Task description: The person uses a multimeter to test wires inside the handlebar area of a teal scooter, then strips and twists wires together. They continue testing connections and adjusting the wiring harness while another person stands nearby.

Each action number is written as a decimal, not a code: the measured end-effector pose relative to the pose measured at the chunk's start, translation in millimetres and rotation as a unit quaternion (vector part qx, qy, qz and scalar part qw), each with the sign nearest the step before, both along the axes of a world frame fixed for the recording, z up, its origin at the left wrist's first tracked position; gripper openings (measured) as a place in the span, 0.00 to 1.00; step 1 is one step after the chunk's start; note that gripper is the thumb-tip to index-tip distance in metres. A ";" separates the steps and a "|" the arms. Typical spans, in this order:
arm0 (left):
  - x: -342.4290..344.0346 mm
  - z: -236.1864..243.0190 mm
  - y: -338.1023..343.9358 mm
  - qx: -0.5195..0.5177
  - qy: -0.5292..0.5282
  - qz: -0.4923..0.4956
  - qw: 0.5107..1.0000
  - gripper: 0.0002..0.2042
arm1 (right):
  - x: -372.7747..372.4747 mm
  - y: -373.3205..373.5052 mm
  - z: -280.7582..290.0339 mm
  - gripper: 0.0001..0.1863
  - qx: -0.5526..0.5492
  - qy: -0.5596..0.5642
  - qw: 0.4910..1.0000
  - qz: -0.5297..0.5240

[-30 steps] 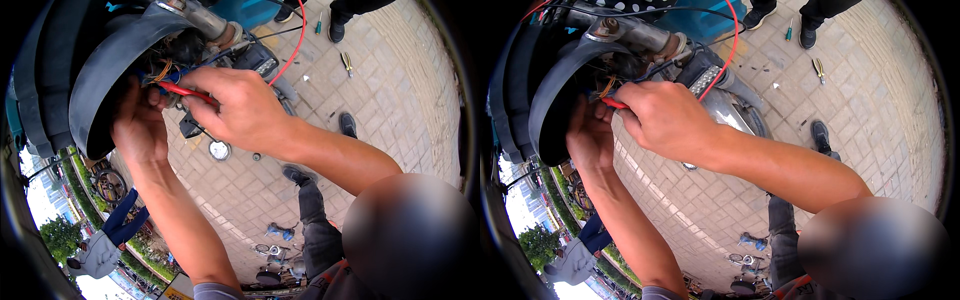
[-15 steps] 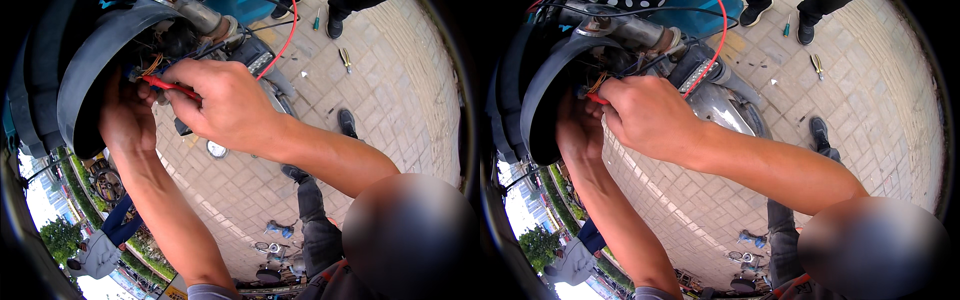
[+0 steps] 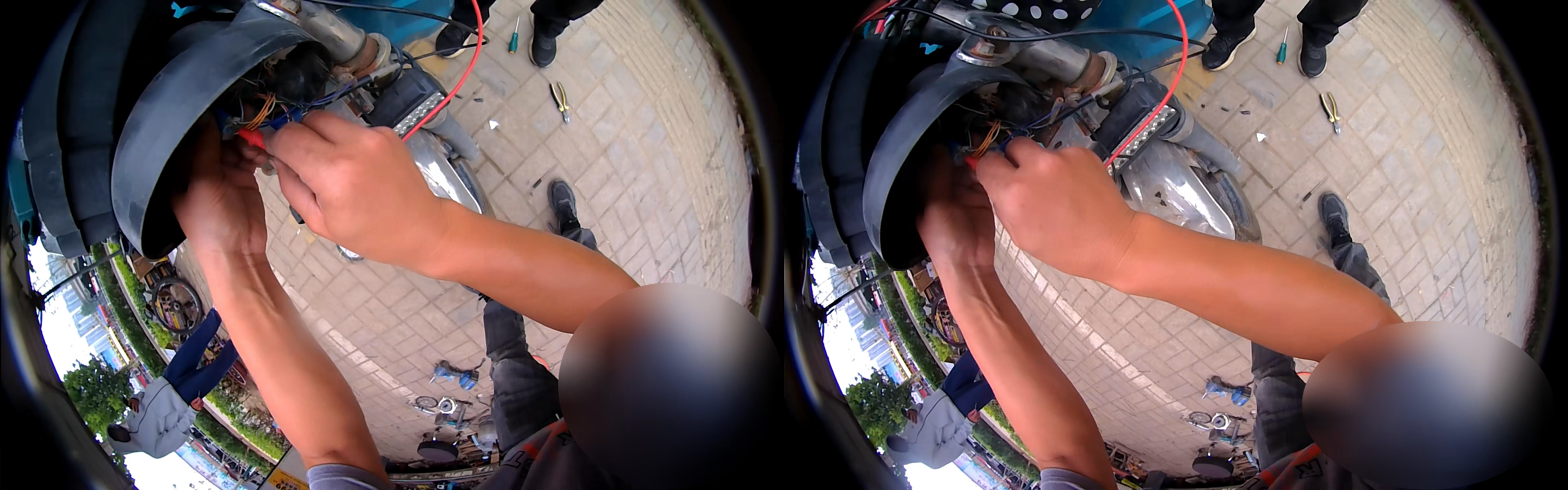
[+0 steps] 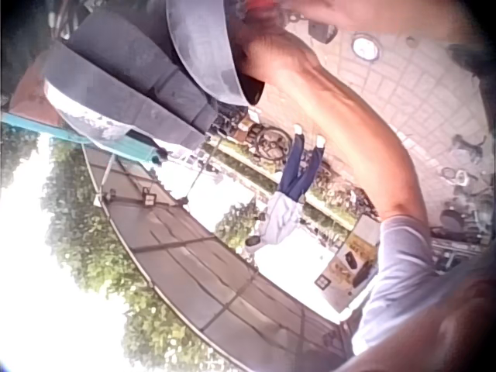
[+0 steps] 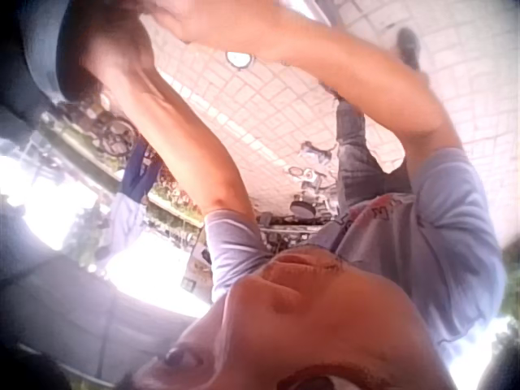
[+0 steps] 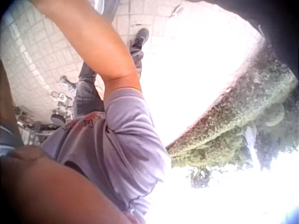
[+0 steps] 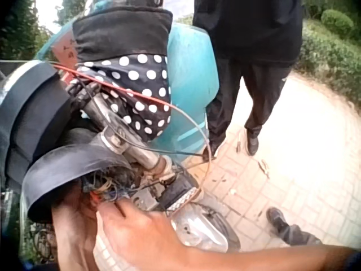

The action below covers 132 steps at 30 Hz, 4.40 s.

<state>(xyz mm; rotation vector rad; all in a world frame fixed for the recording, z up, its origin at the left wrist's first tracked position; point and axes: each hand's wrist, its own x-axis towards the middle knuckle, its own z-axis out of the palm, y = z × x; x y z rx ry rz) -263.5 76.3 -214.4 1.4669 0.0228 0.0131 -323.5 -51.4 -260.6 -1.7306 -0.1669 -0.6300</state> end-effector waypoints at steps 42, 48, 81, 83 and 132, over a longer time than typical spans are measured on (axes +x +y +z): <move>-16.0 -70.9 -6.8 0.257 -0.021 0.025 0.966 0.23 | -12.2 -57.4 47.1 0.16 -0.146 0.266 0.938 0.166; 2.2 19.8 12.5 -0.359 0.393 0.137 0.835 0.24 | 10.9 -19.0 41.4 0.10 -0.033 0.283 0.947 0.151; -3.7 -24.8 4.4 -0.030 -0.101 -0.060 0.993 0.11 | 32.4 -42.1 -42.6 0.13 -0.136 -0.244 0.960 -0.003; -6.8 -33.1 13.4 -0.063 -0.149 -0.084 0.983 0.12 | 33.1 -39.5 -45.0 0.20 -0.216 -0.212 0.953 0.030; -3.9 -64.8 10.1 -0.041 -0.351 -0.049 0.934 0.30 | 37.7 -20.0 -41.3 0.16 -0.056 -0.177 0.979 0.081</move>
